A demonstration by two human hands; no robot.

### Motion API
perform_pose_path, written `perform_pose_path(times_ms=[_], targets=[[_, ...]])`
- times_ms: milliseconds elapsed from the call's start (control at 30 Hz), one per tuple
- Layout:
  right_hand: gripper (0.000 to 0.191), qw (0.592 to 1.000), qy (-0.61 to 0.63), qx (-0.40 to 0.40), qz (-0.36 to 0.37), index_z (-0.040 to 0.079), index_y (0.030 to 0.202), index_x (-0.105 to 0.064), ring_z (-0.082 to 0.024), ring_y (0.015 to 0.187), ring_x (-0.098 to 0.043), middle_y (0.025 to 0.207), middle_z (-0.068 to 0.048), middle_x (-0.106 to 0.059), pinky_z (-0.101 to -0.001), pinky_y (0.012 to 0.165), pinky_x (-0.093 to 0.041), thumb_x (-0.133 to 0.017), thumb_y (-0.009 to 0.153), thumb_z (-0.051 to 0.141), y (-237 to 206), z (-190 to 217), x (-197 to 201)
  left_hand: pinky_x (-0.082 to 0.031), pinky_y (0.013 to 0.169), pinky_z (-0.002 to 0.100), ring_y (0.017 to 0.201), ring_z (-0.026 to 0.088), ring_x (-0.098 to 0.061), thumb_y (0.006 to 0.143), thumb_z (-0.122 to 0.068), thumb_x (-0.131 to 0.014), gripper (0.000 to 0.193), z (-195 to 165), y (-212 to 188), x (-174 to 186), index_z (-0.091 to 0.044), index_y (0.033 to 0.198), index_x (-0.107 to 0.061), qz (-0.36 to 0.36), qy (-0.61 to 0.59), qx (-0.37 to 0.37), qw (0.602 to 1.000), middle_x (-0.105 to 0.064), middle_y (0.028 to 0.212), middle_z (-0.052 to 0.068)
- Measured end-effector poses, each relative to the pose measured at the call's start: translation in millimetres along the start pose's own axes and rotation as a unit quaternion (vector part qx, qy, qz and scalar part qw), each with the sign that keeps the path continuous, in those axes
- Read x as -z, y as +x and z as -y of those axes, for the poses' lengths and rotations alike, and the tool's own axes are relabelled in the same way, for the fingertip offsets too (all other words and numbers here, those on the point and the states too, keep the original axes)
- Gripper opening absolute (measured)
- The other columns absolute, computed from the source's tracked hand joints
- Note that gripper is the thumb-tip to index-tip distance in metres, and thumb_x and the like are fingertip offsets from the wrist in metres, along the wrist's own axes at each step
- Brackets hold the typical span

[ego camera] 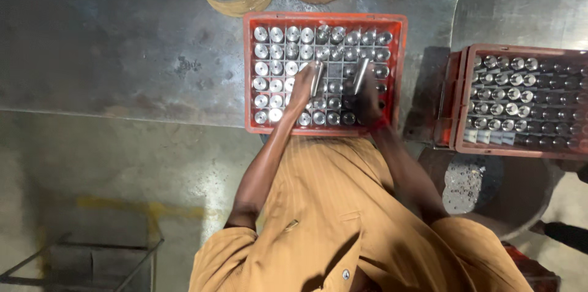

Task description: The person stands at a metal workbench and handles small metal cup-shaped components from a red grid tray, picking them up, dipping some into buckets of dark granular material, and arranging the components back into the tray cells one at a time.

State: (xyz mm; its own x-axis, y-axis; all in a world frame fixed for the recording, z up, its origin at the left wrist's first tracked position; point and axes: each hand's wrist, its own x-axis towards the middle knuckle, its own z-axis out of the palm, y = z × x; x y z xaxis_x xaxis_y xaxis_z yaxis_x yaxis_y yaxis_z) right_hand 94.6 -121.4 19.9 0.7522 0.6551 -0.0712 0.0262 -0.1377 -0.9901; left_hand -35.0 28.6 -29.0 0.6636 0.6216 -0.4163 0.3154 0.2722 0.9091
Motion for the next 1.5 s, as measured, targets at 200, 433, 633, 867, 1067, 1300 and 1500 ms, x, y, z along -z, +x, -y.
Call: perform_pose_path(times_ms=[200, 433, 633, 867, 1067, 1300, 1500], targets=[[0.028, 0.928, -0.305, 0.207, 0.052, 0.001, 0.121, -0.064, -0.040, 0.093, -0.068, 0.108, -0.021, -0.068, -0.0466, 0.076, -0.055, -0.068, 0.096, 0.014, -12, -11, -9, -0.060, 0.084, 0.045, 0.108, 0.039, -0.068, 0.089, -0.002, -0.066, 0.061, 5, -27, 3, -0.008, 0.149, -0.055, -0.023, 0.405, -0.281, 0.870, -0.059, 0.138, 0.025], [0.020, 0.888, -0.364, 0.278, 0.032, 0.004, 0.111, -0.070, -0.039, 0.091, -0.068, 0.098, -0.017, -0.071, -0.0494, 0.087, -0.051, -0.065, 0.092, 0.005, -25, -26, -5, -0.057, 0.075, 0.047, 0.098, 0.034, -0.065, 0.091, -0.014, -0.076, 0.036, 25, -40, -5, -0.007, 0.125, -0.070, -0.121, 0.416, -0.269, 0.860, -0.062, 0.115, 0.018], [0.017, 0.902, -0.314, 0.277, 0.102, 0.005, 0.107, -0.071, -0.034, 0.091, -0.067, 0.103, -0.015, -0.074, -0.0441, 0.089, -0.047, -0.071, 0.091, 0.012, -19, -22, -1, -0.051, 0.059, 0.044, 0.078, 0.028, -0.060, 0.092, -0.027, -0.078, 0.035, 16, -17, -6, -0.006, 0.120, -0.073, -0.050, 0.440, -0.232, 0.866, -0.063, 0.095, 0.015], [0.022, 0.958, -0.197, 0.207, -0.010, 0.003, 0.121, -0.064, -0.032, 0.096, -0.064, 0.111, -0.016, -0.069, -0.0406, 0.090, -0.050, -0.061, 0.101, 0.010, -21, 8, 31, -0.055, 0.072, 0.042, 0.086, 0.025, -0.066, 0.089, -0.035, -0.086, 0.030, 6, -18, 34, -0.009, 0.100, -0.079, -0.098, 0.107, -0.258, 0.955, -0.067, 0.090, 0.014], [0.027, 1.000, -0.009, -0.024, -0.004, 0.002, 0.123, -0.064, -0.037, 0.093, -0.065, 0.107, -0.018, -0.068, -0.0430, 0.080, -0.052, -0.067, 0.097, 0.011, -45, -17, 1, -0.056, 0.088, 0.040, 0.103, 0.027, -0.074, 0.110, -0.031, -0.073, 0.040, 23, -46, 2, -0.005, 0.139, -0.061, -0.006, 0.149, -0.140, 0.979, -0.074, 0.113, 0.016], [0.040, 0.896, -0.343, 0.278, 0.058, 0.000, 0.130, -0.067, -0.043, 0.112, -0.066, 0.122, -0.024, -0.069, -0.0464, 0.091, -0.056, -0.063, 0.090, -0.004, -59, -19, 2, -0.061, 0.095, 0.040, 0.117, 0.038, -0.069, 0.094, -0.009, -0.070, 0.040, 18, -71, 7, -0.012, 0.134, -0.067, -0.062, 0.330, -0.328, 0.883, -0.062, 0.138, 0.019], [0.020, 0.914, -0.363, 0.164, 0.079, 0.005, 0.105, -0.076, -0.037, 0.095, -0.067, 0.108, -0.016, -0.075, -0.0463, 0.082, -0.052, -0.079, 0.087, 0.015, -69, -19, -3, -0.059, 0.079, 0.044, 0.098, 0.032, -0.069, 0.090, -0.014, -0.076, 0.028, 31, -85, 0, -0.009, 0.118, -0.073, -0.078, 0.369, -0.249, 0.892, -0.066, 0.113, 0.014]])
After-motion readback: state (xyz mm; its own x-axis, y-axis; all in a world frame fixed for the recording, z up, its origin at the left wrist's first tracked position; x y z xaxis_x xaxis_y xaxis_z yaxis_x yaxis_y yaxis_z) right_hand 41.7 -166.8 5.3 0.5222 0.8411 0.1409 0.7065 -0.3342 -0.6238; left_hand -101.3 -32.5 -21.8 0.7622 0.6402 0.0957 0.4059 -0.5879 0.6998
